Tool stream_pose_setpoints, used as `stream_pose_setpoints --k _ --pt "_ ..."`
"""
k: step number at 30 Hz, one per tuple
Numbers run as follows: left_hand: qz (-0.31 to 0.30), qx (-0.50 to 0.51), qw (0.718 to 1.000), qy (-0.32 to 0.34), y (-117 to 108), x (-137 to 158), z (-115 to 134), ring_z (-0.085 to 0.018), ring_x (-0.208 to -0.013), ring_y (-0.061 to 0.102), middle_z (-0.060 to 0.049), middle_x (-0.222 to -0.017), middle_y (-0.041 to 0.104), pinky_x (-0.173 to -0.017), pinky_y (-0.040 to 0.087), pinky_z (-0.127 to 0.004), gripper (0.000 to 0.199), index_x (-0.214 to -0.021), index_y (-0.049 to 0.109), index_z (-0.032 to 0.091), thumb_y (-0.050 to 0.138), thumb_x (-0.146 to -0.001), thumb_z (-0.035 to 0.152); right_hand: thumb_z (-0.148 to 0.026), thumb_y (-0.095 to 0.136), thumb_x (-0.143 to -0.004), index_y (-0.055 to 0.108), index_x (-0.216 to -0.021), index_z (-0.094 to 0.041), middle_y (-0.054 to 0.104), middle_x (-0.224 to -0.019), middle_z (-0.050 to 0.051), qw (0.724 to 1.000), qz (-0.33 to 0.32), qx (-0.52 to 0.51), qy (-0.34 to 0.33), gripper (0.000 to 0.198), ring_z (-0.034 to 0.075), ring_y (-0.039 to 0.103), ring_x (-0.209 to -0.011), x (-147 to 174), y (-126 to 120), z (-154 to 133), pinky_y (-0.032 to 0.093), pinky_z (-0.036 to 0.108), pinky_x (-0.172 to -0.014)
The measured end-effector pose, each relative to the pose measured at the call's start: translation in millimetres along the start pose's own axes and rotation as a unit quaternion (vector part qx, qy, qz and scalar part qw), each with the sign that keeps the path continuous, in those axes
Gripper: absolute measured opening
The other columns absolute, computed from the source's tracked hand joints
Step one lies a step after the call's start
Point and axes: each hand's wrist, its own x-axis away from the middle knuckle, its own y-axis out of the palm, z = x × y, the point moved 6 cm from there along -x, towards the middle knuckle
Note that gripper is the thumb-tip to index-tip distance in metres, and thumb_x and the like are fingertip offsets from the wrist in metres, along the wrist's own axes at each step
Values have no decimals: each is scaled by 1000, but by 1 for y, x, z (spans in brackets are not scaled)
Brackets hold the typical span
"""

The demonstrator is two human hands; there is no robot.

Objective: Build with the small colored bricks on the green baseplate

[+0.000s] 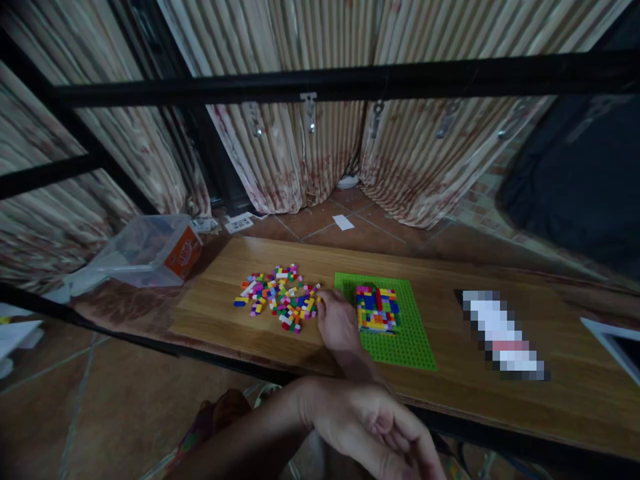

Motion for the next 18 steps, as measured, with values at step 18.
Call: stream_pose_setpoints --k 18 --pt "193 -38 973 123 3 45 73 -11 -68 60 -5 -75 64 -68 48 -22 42 -87 69 11 75 -67 48 -21 45 -90 67 -105 -23 67 -93 5 982 136 -109 -68 27 19 62 -83 18 -36 -1 49 31 -72"
